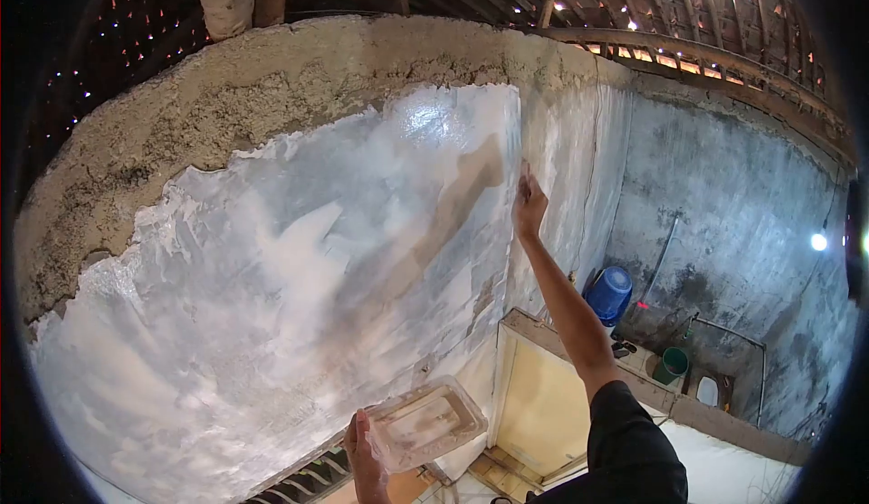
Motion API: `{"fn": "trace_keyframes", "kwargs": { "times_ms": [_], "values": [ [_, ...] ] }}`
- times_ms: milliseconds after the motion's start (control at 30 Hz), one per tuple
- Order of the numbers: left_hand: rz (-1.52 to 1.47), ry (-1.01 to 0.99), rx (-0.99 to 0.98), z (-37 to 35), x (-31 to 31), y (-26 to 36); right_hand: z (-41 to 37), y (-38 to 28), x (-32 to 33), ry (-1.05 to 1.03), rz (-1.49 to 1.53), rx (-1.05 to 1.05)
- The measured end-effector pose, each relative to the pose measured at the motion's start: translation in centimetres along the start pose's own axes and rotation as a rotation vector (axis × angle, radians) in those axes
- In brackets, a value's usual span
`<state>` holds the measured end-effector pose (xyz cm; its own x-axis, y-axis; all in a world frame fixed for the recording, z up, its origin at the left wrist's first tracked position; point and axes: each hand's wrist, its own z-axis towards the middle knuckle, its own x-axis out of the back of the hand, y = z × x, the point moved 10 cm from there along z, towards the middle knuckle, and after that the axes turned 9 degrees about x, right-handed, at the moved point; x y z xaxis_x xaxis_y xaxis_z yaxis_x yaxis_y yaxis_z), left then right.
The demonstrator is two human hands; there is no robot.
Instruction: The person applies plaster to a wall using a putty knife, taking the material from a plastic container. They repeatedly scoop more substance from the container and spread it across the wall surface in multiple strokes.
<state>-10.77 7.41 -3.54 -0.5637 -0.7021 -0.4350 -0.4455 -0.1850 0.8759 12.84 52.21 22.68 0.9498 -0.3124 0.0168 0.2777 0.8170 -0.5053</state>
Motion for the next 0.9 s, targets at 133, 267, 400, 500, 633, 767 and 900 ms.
{"fn": "trace_keyframes", "kwargs": {
  "times_ms": [133, 267, 400, 500, 633, 767, 900],
  "values": [
    [0.0, 0.125, -0.043, -2.1, -0.7, 1.7, -0.8, -1.6, -3.8, 0.016, 0.185, 0.149],
    [-0.022, 0.216, -0.05, -2.4, 0.8, 1.2, -7.4, -8.5, -5.1, -0.128, 0.193, 0.239],
    [-0.03, 0.106, -0.056, -3.0, -1.0, 2.2, -12.9, -11.9, -3.4, -0.265, 0.275, 0.358],
    [0.004, 0.304, -0.095, -3.5, 0.2, 2.4, -11.6, -11.6, -2.0, -0.259, 0.29, 0.36],
    [-0.025, 0.223, -0.083, -4.0, -1.0, 3.2, -4.0, -10.3, 0.3, -0.014, 0.28, 0.268],
    [-0.069, 0.203, -0.054, -3.6, -1.9, 2.0, -1.5, -9.3, -2.6, -0.042, 0.275, 0.313],
    [0.111, 0.129, 0.049, -3.0, -1.7, 0.9, -10.3, -12.2, -6.5, -0.317, 0.24, 0.577]
  ]
}}
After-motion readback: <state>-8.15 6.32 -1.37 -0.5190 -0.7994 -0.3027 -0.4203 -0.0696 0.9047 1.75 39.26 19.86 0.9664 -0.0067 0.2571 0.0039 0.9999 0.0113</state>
